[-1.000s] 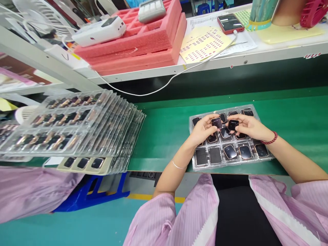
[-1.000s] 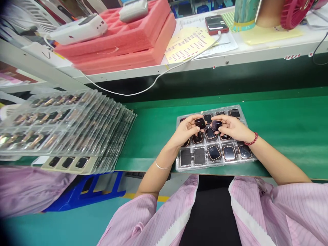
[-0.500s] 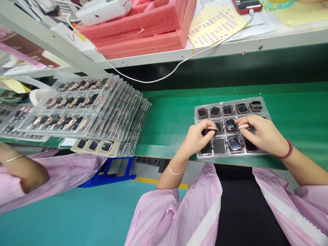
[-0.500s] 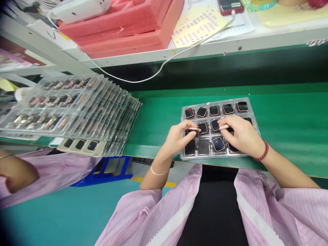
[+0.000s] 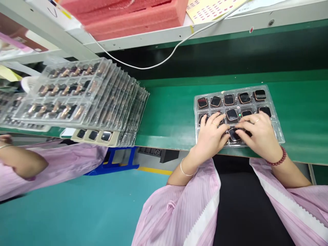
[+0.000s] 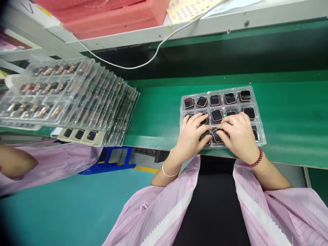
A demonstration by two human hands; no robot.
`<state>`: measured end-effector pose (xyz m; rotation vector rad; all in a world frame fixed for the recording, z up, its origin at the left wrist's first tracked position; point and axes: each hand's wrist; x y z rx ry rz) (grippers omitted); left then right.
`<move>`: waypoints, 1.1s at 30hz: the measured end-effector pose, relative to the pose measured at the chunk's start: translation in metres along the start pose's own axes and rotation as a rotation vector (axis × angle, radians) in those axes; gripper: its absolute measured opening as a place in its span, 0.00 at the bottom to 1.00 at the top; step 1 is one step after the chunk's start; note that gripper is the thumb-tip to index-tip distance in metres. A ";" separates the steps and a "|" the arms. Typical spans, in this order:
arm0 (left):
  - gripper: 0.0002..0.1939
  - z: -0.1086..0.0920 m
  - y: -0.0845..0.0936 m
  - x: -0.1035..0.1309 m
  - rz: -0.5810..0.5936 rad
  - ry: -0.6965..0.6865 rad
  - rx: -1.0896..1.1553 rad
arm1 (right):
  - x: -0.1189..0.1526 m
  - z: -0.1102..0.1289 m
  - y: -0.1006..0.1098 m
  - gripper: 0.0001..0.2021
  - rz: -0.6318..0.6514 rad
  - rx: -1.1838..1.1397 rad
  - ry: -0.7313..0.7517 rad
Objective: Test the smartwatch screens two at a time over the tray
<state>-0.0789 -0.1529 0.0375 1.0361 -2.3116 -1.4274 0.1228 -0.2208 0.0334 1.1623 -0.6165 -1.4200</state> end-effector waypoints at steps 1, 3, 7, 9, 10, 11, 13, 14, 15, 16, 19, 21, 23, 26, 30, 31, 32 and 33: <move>0.08 -0.005 -0.004 -0.006 0.013 -0.021 -0.014 | 0.003 -0.008 0.007 0.10 -0.003 0.034 -0.015; 0.09 -0.012 -0.013 -0.014 0.036 -0.057 -0.031 | 0.011 -0.022 0.018 0.10 0.021 0.113 -0.036; 0.11 -0.020 -0.021 -0.018 0.086 -0.102 0.006 | 0.027 -0.034 0.026 0.07 0.106 0.141 -0.044; 0.08 -0.021 -0.021 -0.015 0.093 -0.137 0.076 | 0.031 -0.034 0.029 0.05 0.118 0.017 -0.016; 0.06 -0.021 -0.020 -0.014 0.095 -0.158 0.139 | 0.032 -0.034 0.031 0.04 0.126 -0.087 0.001; 0.04 -0.020 -0.018 -0.013 0.093 -0.168 0.224 | 0.032 -0.035 0.033 0.05 0.145 -0.215 0.005; 0.02 -0.018 -0.016 -0.015 0.066 -0.119 0.428 | 0.026 -0.038 0.037 0.08 0.215 -0.523 -0.055; 0.03 -0.017 -0.015 -0.017 0.036 -0.059 0.527 | 0.020 -0.041 0.038 0.09 0.247 -0.674 -0.123; 0.04 -0.016 -0.015 -0.019 -0.002 0.016 0.622 | 0.012 -0.044 0.039 0.09 0.265 -0.803 -0.202; 0.05 -0.014 -0.015 -0.022 -0.041 0.090 0.717 | 0.003 -0.048 0.038 0.11 0.273 -0.904 -0.274; 0.11 -0.010 -0.015 -0.032 -0.098 0.220 0.995 | -0.032 -0.062 0.029 0.18 0.278 -1.054 -0.379; 0.14 -0.005 -0.013 -0.035 -0.097 0.240 1.132 | -0.053 -0.069 0.019 0.22 0.300 -1.118 -0.415; 0.16 0.000 -0.008 -0.036 -0.075 0.239 1.195 | -0.066 -0.073 0.009 0.24 0.311 -1.164 -0.448; 0.15 0.010 0.003 -0.038 0.006 0.222 1.212 | -0.073 -0.075 0.000 0.23 0.290 -1.153 -0.432; 0.19 0.028 0.015 -0.057 0.029 0.226 1.128 | -0.071 -0.076 0.000 0.23 0.254 -1.122 -0.374; 0.21 0.033 0.015 -0.065 0.038 0.246 1.123 | -0.071 -0.077 0.001 0.22 0.252 -1.147 -0.377; 0.24 0.038 0.014 -0.074 0.056 0.271 1.139 | -0.071 -0.078 0.002 0.22 0.251 -1.190 -0.390; 0.26 0.042 0.013 -0.082 0.078 0.295 1.175 | -0.072 -0.080 0.003 0.22 0.245 -1.248 -0.408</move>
Point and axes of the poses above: each hand's wrist, its own x-axis away from the middle knuckle, its own y-axis out of the back of the hand, z = x × y, and after that the axes turned 2 degrees about z, right-handed
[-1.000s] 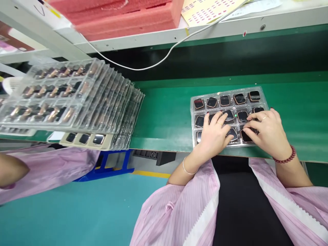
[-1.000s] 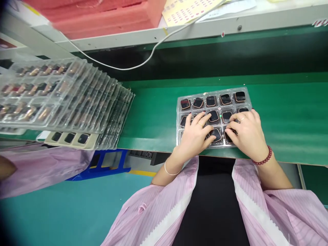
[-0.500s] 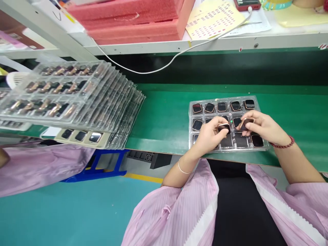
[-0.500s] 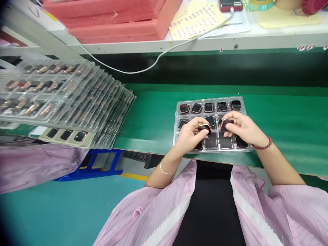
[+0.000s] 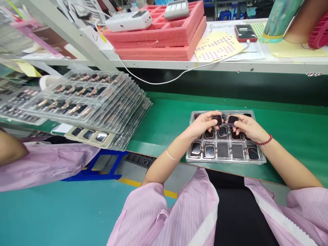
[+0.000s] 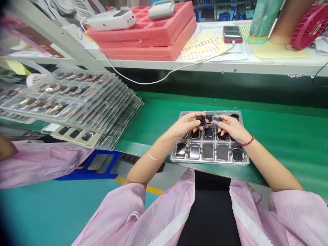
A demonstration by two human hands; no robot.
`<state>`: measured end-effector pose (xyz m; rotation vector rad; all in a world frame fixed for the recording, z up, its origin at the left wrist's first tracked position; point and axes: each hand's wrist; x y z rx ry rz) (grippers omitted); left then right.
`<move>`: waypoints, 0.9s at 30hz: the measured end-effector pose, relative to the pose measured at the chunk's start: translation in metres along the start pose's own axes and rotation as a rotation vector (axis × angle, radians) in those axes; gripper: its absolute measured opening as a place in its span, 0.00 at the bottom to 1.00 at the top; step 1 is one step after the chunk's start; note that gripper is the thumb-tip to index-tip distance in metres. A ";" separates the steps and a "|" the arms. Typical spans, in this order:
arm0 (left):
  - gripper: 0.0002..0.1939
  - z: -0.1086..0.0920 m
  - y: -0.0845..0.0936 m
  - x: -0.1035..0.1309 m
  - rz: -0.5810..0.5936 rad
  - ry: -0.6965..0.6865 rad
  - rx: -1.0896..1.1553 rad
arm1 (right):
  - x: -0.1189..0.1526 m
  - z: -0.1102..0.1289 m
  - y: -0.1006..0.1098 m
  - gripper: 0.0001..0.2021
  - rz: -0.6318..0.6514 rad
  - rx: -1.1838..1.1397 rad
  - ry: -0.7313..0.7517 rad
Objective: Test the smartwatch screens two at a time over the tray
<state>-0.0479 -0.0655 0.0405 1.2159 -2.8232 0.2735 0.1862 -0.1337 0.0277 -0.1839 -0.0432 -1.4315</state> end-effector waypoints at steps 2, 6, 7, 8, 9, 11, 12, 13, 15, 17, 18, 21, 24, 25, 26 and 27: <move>0.30 0.003 0.004 -0.015 0.038 0.045 0.100 | -0.002 0.001 0.005 0.22 -0.006 -0.128 -0.012; 0.38 0.011 0.009 -0.027 0.118 0.053 0.199 | -0.004 0.001 0.013 0.23 0.034 -0.248 -0.022; 0.40 0.012 0.011 -0.027 0.130 0.045 0.198 | -0.005 0.002 0.014 0.23 0.060 -0.259 -0.026; 0.41 0.013 0.012 -0.026 0.136 0.035 0.195 | -0.005 0.003 0.015 0.23 0.088 -0.269 -0.028; 0.42 0.014 0.013 -0.026 0.138 0.025 0.193 | -0.006 0.004 0.015 0.22 0.117 -0.275 -0.029; 0.43 0.016 0.015 -0.025 0.137 0.010 0.196 | -0.008 0.007 0.013 0.21 0.160 -0.273 -0.030; 0.43 0.017 0.015 -0.025 0.135 0.006 0.197 | -0.009 0.009 0.012 0.21 0.170 -0.267 -0.032; 0.43 0.017 0.015 -0.025 0.136 0.004 0.193 | -0.011 0.010 0.010 0.20 0.174 -0.260 -0.035; 0.43 0.019 0.015 -0.025 0.134 -0.002 0.169 | -0.013 0.010 0.008 0.21 0.167 -0.253 -0.039; 0.41 0.021 0.014 -0.025 0.111 -0.008 0.130 | -0.015 0.007 0.006 0.22 0.147 -0.245 -0.025; 0.39 0.022 0.014 -0.025 0.093 -0.010 0.111 | -0.015 0.005 0.006 0.22 0.132 -0.232 -0.013; 0.31 0.023 0.013 -0.023 0.043 -0.021 0.058 | -0.015 -0.002 0.004 0.23 0.082 -0.150 0.021; 0.29 0.024 0.012 -0.022 0.032 -0.055 0.004 | -0.013 -0.008 0.001 0.25 0.045 -0.048 0.047; 0.29 0.024 0.012 -0.022 0.033 -0.064 -0.012 | -0.012 -0.010 -0.001 0.25 0.037 -0.018 0.062; 0.29 0.025 0.012 -0.021 0.035 -0.069 -0.027 | -0.011 -0.011 -0.002 0.25 0.029 0.011 0.082; 0.29 0.025 0.011 -0.020 0.037 -0.073 -0.041 | -0.011 -0.012 -0.004 0.24 0.022 0.035 0.105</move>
Point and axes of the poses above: each hand's wrist, its own x-axis away from the middle knuckle, its own y-axis out of the back of the hand, z = x × y, and after that the axes turned 2 degrees about z, right-handed
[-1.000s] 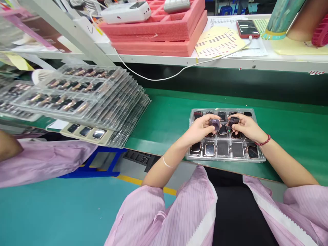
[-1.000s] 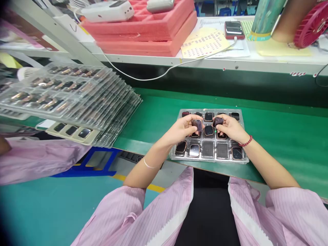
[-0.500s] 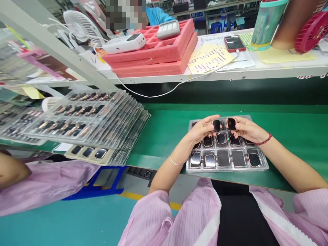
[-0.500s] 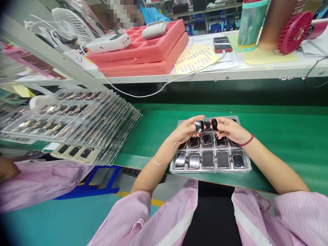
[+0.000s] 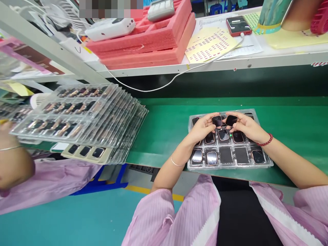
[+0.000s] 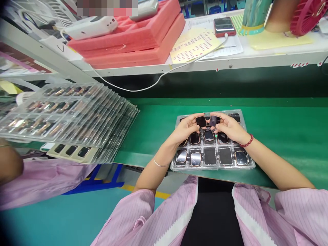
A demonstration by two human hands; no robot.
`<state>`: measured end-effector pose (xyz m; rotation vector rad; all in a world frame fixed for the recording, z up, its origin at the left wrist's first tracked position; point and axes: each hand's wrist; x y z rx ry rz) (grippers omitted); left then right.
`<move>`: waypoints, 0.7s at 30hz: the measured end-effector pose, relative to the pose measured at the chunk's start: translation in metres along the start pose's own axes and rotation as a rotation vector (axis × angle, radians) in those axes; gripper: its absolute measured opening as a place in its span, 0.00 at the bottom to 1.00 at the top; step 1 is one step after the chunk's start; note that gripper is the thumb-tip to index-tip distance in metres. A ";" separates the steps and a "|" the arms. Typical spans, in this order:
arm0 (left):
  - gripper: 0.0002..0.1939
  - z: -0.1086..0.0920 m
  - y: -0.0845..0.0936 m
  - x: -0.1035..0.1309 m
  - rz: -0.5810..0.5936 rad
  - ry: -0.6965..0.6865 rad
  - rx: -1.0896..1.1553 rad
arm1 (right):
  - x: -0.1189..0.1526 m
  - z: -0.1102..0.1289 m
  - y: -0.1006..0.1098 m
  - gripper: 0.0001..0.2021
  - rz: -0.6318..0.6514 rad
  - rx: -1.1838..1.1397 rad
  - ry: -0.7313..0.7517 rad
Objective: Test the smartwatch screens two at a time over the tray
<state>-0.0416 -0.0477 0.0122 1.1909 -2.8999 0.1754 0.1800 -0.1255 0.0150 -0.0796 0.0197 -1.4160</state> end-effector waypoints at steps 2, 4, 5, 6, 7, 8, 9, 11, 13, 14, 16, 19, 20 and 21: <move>0.28 0.000 -0.001 0.001 0.006 -0.008 -0.027 | 0.001 -0.001 -0.003 0.23 -0.014 0.035 0.047; 0.26 0.000 -0.001 0.002 0.013 -0.014 -0.047 | 0.002 -0.001 -0.005 0.21 -0.029 0.049 0.076; 0.25 0.000 -0.001 0.003 0.017 -0.015 -0.054 | 0.002 -0.001 -0.005 0.20 -0.036 0.053 0.084; 0.23 0.000 -0.001 0.004 0.019 -0.016 -0.060 | 0.003 0.000 -0.006 0.19 -0.043 0.058 0.087; 0.22 -0.001 -0.002 0.004 0.017 -0.018 -0.068 | 0.003 0.000 -0.006 0.19 -0.050 0.065 0.086; 0.20 -0.001 -0.002 0.005 0.011 -0.024 -0.078 | 0.003 0.001 -0.006 0.18 -0.054 0.071 0.082; 0.19 -0.002 -0.002 0.005 -0.001 -0.033 -0.090 | 0.003 0.002 -0.006 0.17 -0.056 0.076 0.077; 0.16 -0.003 -0.003 0.006 -0.030 -0.047 -0.107 | 0.004 0.003 -0.006 0.15 -0.057 0.076 0.064; 0.15 -0.005 -0.003 0.006 -0.048 -0.047 -0.109 | 0.004 0.005 -0.006 0.15 -0.059 0.073 0.054; 0.15 -0.005 -0.003 0.007 -0.051 -0.046 -0.105 | 0.005 0.005 -0.006 0.14 -0.060 0.072 0.052; 0.16 -0.006 -0.004 0.007 -0.048 -0.047 -0.087 | 0.004 0.005 -0.006 0.13 -0.057 0.070 0.058; 0.18 -0.005 -0.003 0.007 -0.052 -0.032 -0.034 | 0.004 0.003 -0.006 0.15 -0.040 0.067 0.089; 0.18 -0.005 -0.003 0.007 -0.057 -0.018 -0.016 | 0.003 0.003 -0.006 0.17 -0.035 0.068 0.100; 0.19 -0.006 -0.004 0.007 -0.064 -0.003 -0.004 | 0.003 0.002 -0.005 0.19 -0.031 0.070 0.108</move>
Point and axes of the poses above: each hand's wrist, its own x-axis away from the middle knuckle, its own y-axis out of the back of the hand, z = x × y, and after that the axes turned 2 degrees about z, right-handed
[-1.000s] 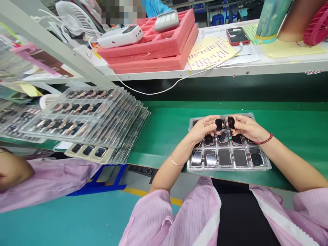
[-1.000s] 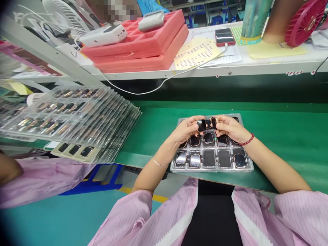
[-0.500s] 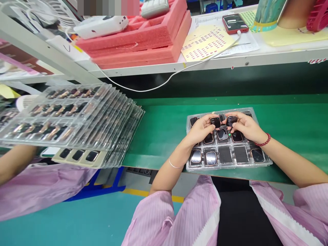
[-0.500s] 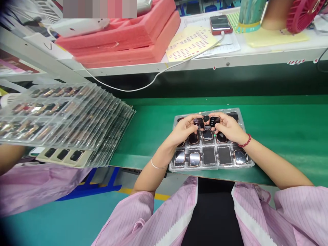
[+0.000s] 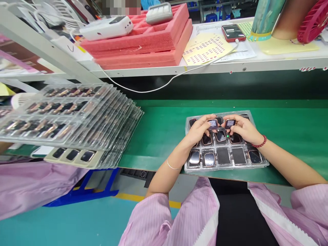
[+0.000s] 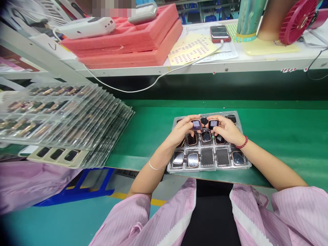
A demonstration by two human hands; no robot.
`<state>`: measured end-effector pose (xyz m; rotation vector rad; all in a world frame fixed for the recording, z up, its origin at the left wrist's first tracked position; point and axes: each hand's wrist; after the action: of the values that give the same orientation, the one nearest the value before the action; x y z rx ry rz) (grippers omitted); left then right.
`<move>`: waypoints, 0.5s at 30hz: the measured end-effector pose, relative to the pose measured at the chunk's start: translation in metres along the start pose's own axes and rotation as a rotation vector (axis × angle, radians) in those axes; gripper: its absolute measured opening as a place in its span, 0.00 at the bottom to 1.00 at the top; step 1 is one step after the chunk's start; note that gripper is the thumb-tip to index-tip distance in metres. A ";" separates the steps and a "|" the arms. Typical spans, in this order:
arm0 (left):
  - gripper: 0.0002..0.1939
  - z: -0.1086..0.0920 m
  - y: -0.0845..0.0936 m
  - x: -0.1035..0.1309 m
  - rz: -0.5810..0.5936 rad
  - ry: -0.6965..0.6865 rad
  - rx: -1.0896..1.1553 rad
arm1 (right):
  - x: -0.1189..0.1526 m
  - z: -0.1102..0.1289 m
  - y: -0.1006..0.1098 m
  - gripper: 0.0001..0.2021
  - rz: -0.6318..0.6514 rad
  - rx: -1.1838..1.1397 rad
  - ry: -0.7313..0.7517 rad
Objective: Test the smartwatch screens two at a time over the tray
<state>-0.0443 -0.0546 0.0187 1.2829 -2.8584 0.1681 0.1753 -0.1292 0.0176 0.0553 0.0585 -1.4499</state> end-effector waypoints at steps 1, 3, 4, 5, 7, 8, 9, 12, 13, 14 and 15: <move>0.20 -0.001 0.000 -0.001 -0.007 0.013 0.003 | 0.000 -0.001 0.000 0.20 0.001 0.004 0.003; 0.21 -0.005 -0.002 -0.004 -0.010 0.028 -0.021 | 0.000 -0.003 0.001 0.19 -0.005 0.019 -0.007; 0.22 -0.008 -0.003 -0.006 -0.003 0.031 -0.043 | -0.001 -0.004 0.001 0.18 -0.011 0.027 -0.015; 0.22 -0.011 -0.004 -0.008 0.012 0.034 -0.066 | -0.001 -0.005 0.002 0.16 -0.018 0.033 -0.019; 0.20 -0.017 -0.007 -0.013 0.045 0.032 -0.101 | -0.001 -0.006 0.002 0.15 -0.035 0.037 -0.014; 0.19 -0.020 -0.009 -0.015 0.057 0.028 -0.111 | 0.000 -0.007 0.002 0.15 -0.045 0.035 -0.007; 0.18 -0.021 -0.010 -0.016 0.064 0.023 -0.117 | -0.001 -0.008 0.002 0.15 -0.055 0.030 0.001; 0.16 -0.019 -0.013 -0.016 0.084 0.015 -0.136 | -0.001 -0.010 0.002 0.15 -0.077 0.007 0.009; 0.15 -0.017 -0.012 -0.016 0.096 0.020 -0.150 | -0.002 -0.011 0.002 0.16 -0.081 0.002 0.008; 0.15 -0.015 -0.011 -0.015 0.100 0.023 -0.163 | -0.003 -0.011 0.002 0.15 -0.082 0.002 0.005; 0.15 -0.013 -0.010 -0.015 0.098 0.023 -0.171 | -0.003 -0.012 0.002 0.15 -0.081 0.006 0.000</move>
<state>-0.0280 -0.0489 0.0316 1.1037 -2.8443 -0.0603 0.1769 -0.1248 0.0059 0.0591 0.0571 -1.5314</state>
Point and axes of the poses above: each hand's wrist, its own x-axis away from the middle knuckle, its own y-axis out of the back of the hand, z = x × y, and after that the axes turned 2 degrees about z, right-handed
